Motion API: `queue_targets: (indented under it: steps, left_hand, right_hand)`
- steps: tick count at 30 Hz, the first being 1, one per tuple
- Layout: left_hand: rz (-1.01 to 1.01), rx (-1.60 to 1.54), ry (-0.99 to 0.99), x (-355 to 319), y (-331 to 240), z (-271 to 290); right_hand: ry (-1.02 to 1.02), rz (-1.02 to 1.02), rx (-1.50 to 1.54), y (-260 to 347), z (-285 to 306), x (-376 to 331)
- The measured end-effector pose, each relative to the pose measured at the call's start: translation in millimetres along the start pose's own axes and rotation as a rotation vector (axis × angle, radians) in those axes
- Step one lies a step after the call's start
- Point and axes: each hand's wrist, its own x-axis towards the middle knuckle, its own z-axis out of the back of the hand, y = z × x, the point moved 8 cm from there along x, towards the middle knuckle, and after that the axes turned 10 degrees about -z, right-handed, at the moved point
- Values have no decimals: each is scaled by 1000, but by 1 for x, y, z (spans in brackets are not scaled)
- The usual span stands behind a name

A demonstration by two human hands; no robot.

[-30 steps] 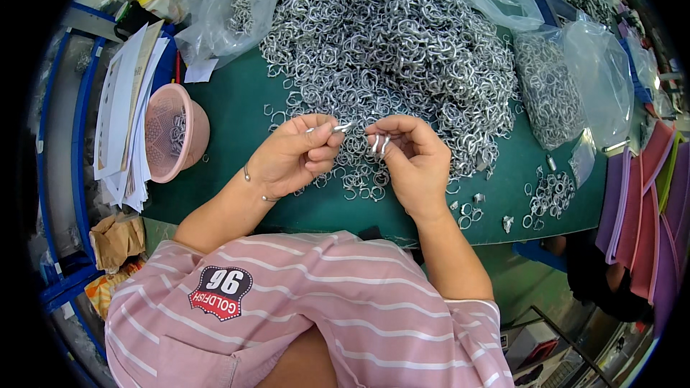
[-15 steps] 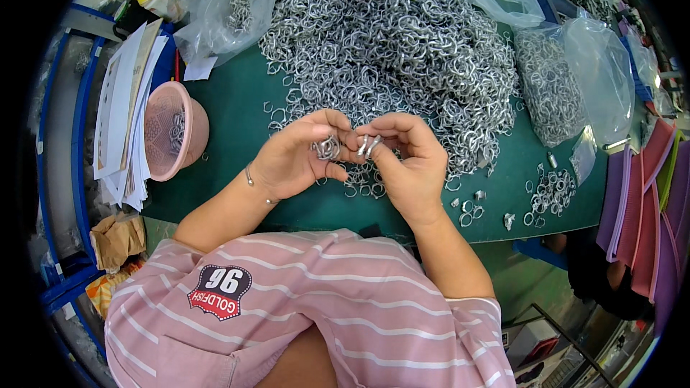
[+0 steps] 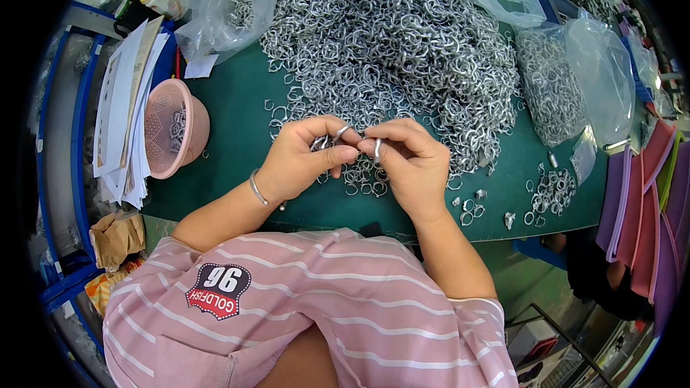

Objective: The person links together and sorts small metal rings by hand, moving some rings into a pink bowl while other piles remain on the table. The person handles the rings one at a time and in small groups.

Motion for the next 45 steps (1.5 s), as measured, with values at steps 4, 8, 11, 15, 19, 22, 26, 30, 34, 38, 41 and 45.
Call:
queue_targets:
  steps: [4,8,11,15,19,22,26,30,34,38,41,45]
  left_hand:
    - [-90,108,4,0,-10,0]
    - [41,76,11,-2,-6,2]
    - [68,29,-12,-4,-9,13]
    - [10,-381,-129,2,-9,28]
    - [19,-416,-179,5,-11,37]
    - [-20,-238,-77,12,-7,29]
    - [-477,664,162,19,-22,-7]
    - [-562,1129,268,17,-10,-29]
    - [-537,1075,221,20,-12,-24]
    - [-559,926,159,18,-19,-11]
    - [-456,724,92,19,-25,4]
    - [-248,506,10,14,-16,17]
  right_hand:
    - [19,-270,321,-23,10,-1]
    - [20,-325,562,-31,23,4]
    - [-63,-384,648,-36,41,6]
    - [-98,-305,681,-30,57,4]
    - [10,-345,624,-25,50,3]
    - [-9,-292,-209,-16,36,0]
    - [42,26,-890,-2,2,-5]
    - [39,71,-982,-1,0,-5]
    - [39,83,-981,4,-1,-6]
    - [33,111,-948,0,6,-6]
    - [-9,148,-790,8,12,-3]
    - [-45,-14,-576,1,18,1]
